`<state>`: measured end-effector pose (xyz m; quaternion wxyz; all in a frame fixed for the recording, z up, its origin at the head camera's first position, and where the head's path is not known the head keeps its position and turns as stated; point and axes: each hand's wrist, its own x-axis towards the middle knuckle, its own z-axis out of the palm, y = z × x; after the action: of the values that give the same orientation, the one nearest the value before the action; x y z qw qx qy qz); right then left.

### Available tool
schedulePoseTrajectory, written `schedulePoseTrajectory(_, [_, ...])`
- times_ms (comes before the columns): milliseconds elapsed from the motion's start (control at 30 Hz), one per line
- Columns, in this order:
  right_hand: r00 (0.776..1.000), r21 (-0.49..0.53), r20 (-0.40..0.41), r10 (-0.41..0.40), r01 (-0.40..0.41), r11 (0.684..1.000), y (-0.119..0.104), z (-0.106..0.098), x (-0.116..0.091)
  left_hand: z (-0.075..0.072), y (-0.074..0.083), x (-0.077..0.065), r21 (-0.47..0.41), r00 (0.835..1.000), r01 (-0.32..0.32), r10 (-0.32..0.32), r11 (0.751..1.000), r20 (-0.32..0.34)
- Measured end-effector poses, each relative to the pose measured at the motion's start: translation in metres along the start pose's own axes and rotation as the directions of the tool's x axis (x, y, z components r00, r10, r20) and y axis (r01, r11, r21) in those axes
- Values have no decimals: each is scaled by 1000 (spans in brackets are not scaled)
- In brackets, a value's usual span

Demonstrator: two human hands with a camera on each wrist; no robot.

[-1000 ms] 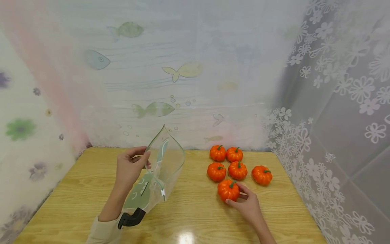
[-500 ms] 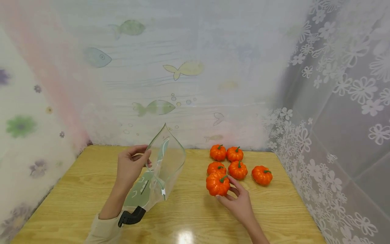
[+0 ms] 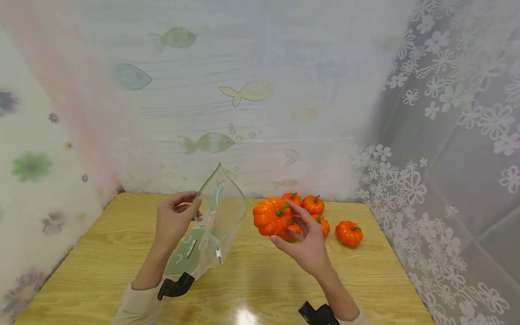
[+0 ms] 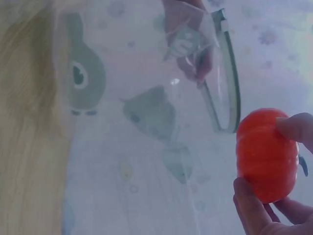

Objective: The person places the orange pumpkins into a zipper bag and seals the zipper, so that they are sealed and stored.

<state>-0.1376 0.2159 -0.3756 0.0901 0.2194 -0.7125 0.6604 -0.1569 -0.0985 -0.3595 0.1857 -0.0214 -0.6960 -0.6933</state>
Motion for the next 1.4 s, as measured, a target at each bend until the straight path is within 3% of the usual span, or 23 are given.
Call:
schedulePoseTrajectory(167, [999,-14,31,-27,27,1000,-19,9,12,0,-1,5,1,1000,-5,5,1000,9])
schedulePoseTrajectory(667, [984,42,143,-108,103,994,-47,42,51,4,0,12,5,999,-15,15,1000,35])
schedulePoseTrajectory(833, [975,40,206,-79,73,997,-52,56,65,7,0,12,1,999,-24,24,1000,45])
schedulePoseTrajectory(1067, [964,-36,264,-13,23,999,-45,66,73,9,3,14,-8,997,-39,39,999,65])
schedulePoseTrajectory(1400, [967,-163,251,27,15,987,-34,69,73,11,1,15,-40,996,-47,50,998,69])
